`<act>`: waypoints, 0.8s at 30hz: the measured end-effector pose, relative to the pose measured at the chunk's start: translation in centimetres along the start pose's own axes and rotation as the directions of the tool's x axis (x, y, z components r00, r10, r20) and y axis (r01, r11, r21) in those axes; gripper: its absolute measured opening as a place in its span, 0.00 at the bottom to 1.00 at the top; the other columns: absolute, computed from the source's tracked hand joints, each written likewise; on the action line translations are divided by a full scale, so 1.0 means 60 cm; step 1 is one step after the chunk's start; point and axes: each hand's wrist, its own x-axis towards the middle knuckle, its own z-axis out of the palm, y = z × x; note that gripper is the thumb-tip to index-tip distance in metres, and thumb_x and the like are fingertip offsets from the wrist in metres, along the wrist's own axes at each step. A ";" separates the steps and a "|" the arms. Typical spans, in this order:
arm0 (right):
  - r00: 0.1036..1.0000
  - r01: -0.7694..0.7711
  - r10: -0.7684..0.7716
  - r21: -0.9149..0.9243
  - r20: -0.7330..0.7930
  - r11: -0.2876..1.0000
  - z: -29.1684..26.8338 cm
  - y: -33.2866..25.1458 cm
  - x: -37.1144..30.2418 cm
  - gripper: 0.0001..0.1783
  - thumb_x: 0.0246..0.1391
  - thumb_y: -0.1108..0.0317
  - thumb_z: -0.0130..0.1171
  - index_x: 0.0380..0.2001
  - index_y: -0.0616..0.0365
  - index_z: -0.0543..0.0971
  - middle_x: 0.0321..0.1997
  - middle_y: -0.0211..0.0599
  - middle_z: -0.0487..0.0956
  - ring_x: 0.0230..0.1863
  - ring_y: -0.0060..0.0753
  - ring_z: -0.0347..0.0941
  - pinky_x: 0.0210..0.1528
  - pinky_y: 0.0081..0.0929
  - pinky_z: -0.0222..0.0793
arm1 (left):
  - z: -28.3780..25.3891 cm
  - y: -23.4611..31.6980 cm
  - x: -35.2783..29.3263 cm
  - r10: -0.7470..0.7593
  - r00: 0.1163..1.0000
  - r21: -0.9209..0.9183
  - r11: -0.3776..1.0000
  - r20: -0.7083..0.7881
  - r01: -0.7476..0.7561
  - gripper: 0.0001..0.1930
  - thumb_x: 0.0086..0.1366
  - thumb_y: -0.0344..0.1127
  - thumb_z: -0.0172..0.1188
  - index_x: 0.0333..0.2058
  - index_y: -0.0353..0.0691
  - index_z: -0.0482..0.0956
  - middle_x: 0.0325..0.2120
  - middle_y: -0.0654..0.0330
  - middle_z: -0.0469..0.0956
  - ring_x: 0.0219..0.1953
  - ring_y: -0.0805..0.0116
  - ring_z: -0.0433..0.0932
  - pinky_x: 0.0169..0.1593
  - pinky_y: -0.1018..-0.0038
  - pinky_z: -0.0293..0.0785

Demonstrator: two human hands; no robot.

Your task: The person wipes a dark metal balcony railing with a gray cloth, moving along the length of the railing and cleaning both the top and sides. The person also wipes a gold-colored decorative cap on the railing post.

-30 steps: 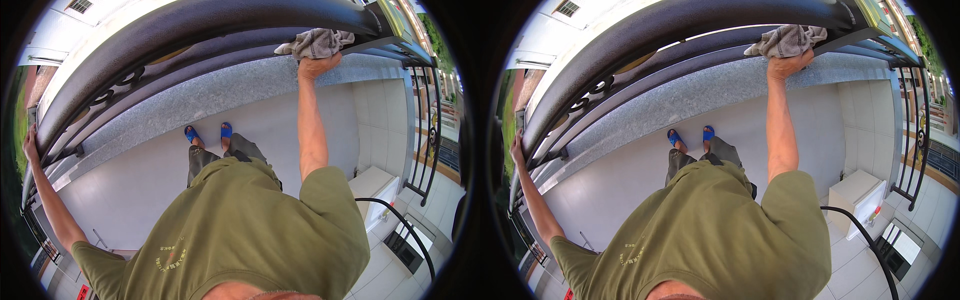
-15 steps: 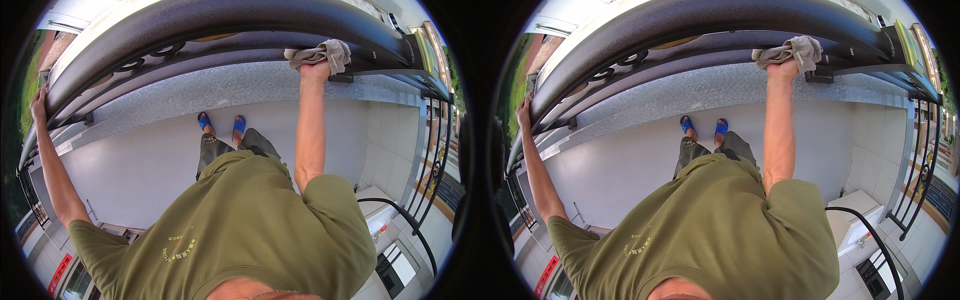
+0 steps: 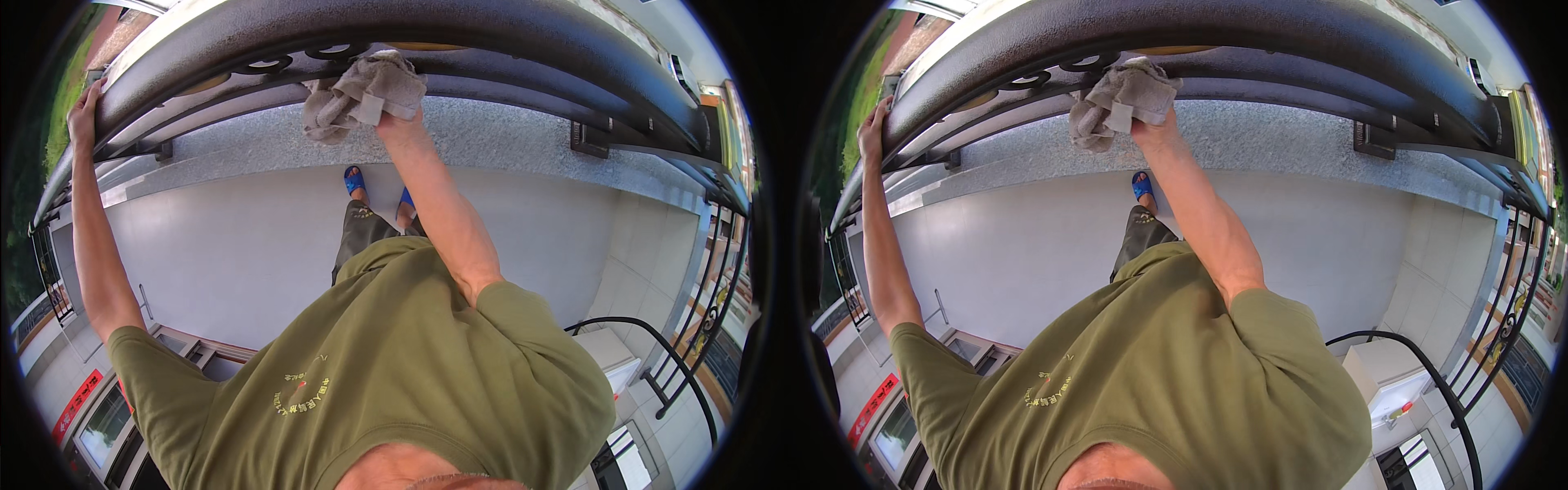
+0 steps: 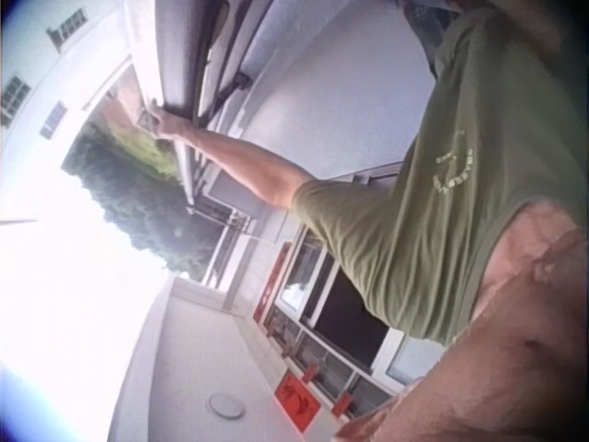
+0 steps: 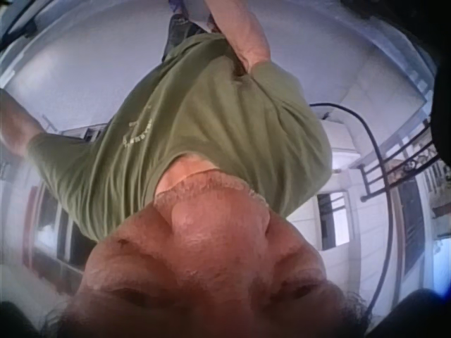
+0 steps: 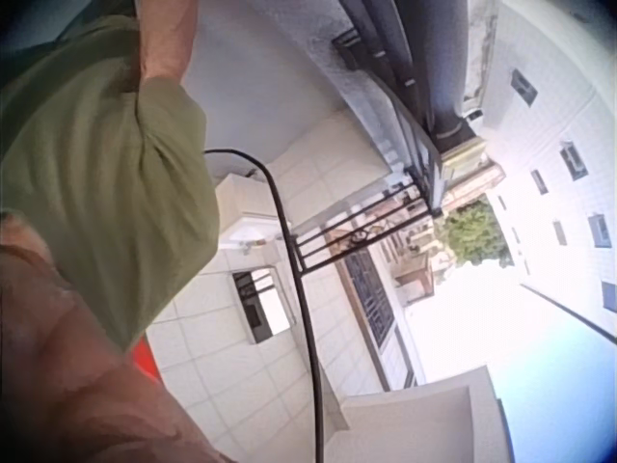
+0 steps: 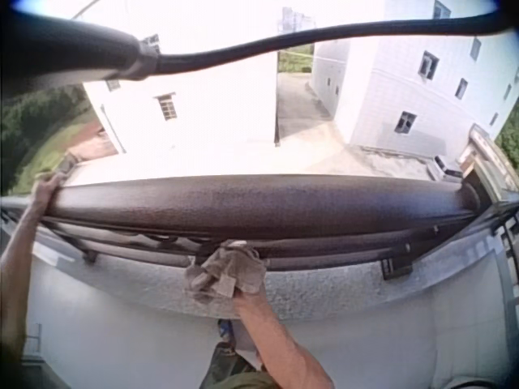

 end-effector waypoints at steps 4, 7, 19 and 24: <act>0.915 0.392 -0.402 -0.312 0.033 0.865 -0.037 -0.167 -0.011 0.21 0.67 0.49 0.63 0.55 0.49 0.81 0.55 0.36 0.83 0.56 0.42 0.80 0.62 0.47 0.80 | -0.009 -0.013 -0.003 -0.030 1.000 0.024 0.999 -0.009 0.030 0.22 0.74 0.56 0.62 0.56 0.51 0.90 0.43 0.66 0.86 0.47 0.78 0.78 0.60 0.82 0.67; 0.849 0.490 -0.521 -0.235 -0.090 0.840 -0.043 -0.263 -0.027 0.22 0.67 0.43 0.59 0.51 0.46 0.83 0.54 0.34 0.84 0.56 0.45 0.80 0.61 0.52 0.80 | 0.006 0.019 -0.007 -0.031 0.999 0.027 0.999 -0.013 0.031 0.22 0.74 0.57 0.63 0.56 0.51 0.90 0.44 0.66 0.87 0.47 0.79 0.78 0.60 0.83 0.67; 0.941 0.132 -0.040 -0.257 0.337 0.957 -0.092 -0.103 0.017 0.27 0.71 0.48 0.59 0.67 0.47 0.74 0.64 0.36 0.80 0.64 0.42 0.77 0.68 0.44 0.76 | -0.014 -0.036 0.014 -0.043 0.999 0.003 0.999 0.010 0.043 0.24 0.76 0.59 0.60 0.57 0.50 0.89 0.48 0.65 0.87 0.49 0.78 0.78 0.62 0.83 0.66; 0.975 -0.101 0.052 -0.221 -0.216 0.970 -0.113 -0.127 0.021 0.23 0.77 0.55 0.51 0.67 0.52 0.73 0.65 0.42 0.80 0.66 0.46 0.76 0.68 0.43 0.77 | 0.001 -0.021 0.016 0.017 1.000 0.041 0.999 -0.015 -0.017 0.22 0.75 0.57 0.61 0.57 0.51 0.89 0.46 0.66 0.87 0.47 0.79 0.78 0.60 0.84 0.67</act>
